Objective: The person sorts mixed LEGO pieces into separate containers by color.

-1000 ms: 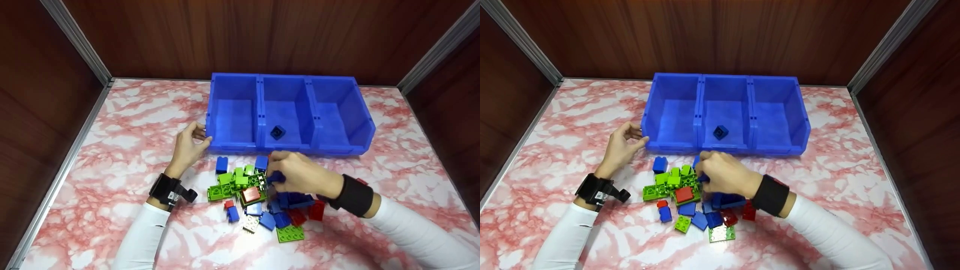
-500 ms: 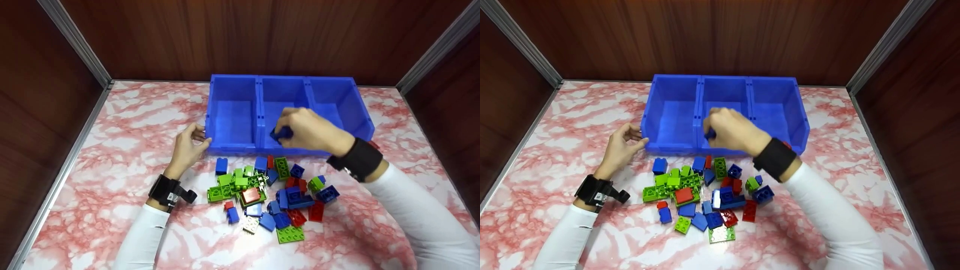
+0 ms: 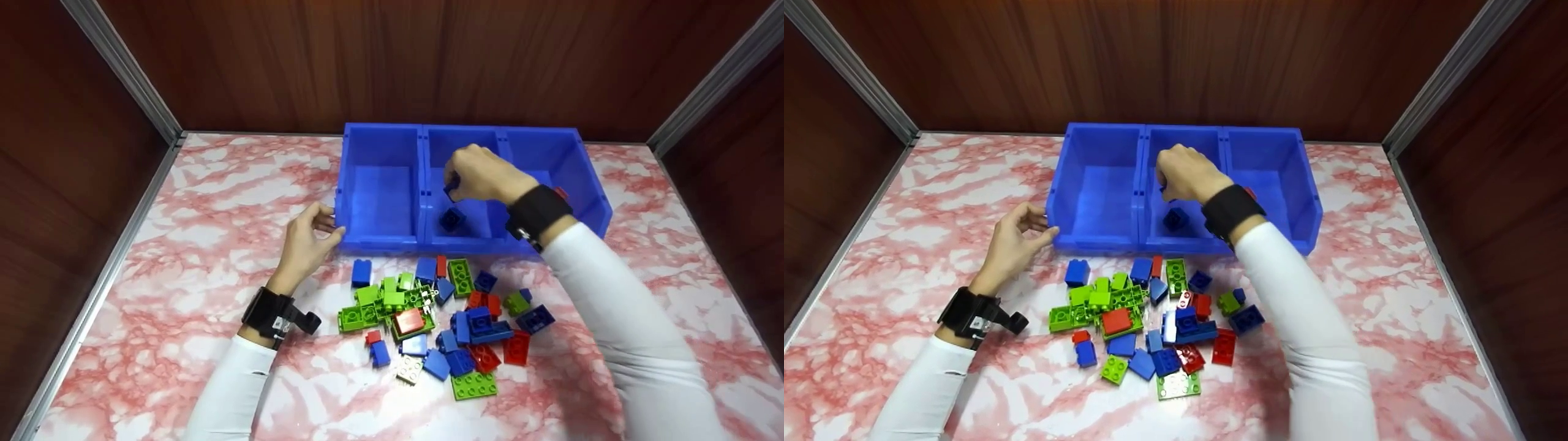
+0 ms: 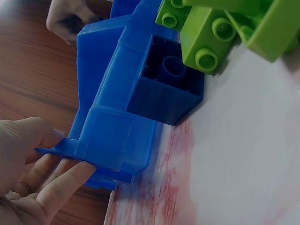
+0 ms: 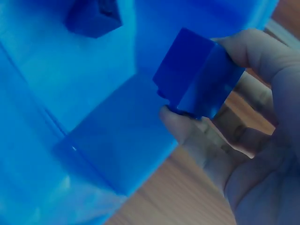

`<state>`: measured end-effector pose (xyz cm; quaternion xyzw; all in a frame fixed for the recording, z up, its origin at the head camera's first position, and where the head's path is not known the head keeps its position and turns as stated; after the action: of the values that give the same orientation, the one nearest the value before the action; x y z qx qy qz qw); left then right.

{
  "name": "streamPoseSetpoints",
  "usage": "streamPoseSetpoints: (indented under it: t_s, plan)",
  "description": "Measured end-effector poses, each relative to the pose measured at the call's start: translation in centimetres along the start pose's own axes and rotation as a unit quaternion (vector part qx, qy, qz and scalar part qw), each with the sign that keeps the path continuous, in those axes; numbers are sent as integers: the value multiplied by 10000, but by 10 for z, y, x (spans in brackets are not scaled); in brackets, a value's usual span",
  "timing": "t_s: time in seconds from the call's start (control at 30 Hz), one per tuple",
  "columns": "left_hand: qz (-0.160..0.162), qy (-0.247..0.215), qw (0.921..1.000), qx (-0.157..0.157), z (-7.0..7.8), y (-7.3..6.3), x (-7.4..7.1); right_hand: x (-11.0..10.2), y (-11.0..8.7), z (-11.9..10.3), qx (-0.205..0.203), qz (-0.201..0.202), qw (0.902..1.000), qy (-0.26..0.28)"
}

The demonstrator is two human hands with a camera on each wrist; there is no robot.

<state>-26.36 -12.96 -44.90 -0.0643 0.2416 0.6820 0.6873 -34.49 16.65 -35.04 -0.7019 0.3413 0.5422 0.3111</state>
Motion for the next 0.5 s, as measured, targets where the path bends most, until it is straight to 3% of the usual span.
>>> streamPoseSetpoints:
  t_s: [0.27, 0.5]
  plan:
    - [-55, 13, 9999, -109, 0, -1, 1, 28, 30, 13, 505, -467, 9975, -167]
    - [-45, -67, 9999, -128, 0, -1, 1, 46, 40, 18, 774, -497, 9955, -241]
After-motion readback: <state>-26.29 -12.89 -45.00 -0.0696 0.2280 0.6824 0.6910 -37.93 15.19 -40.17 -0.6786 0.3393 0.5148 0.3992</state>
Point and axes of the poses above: each hand's wrist, its own y-axis towards the middle knuckle, its own x-axis out of the palm, z = x × y, the point moved 5 cm from there along y, towards the middle knuckle, and after that the axes turned 1 degree about -z, right-handed, at the moved point
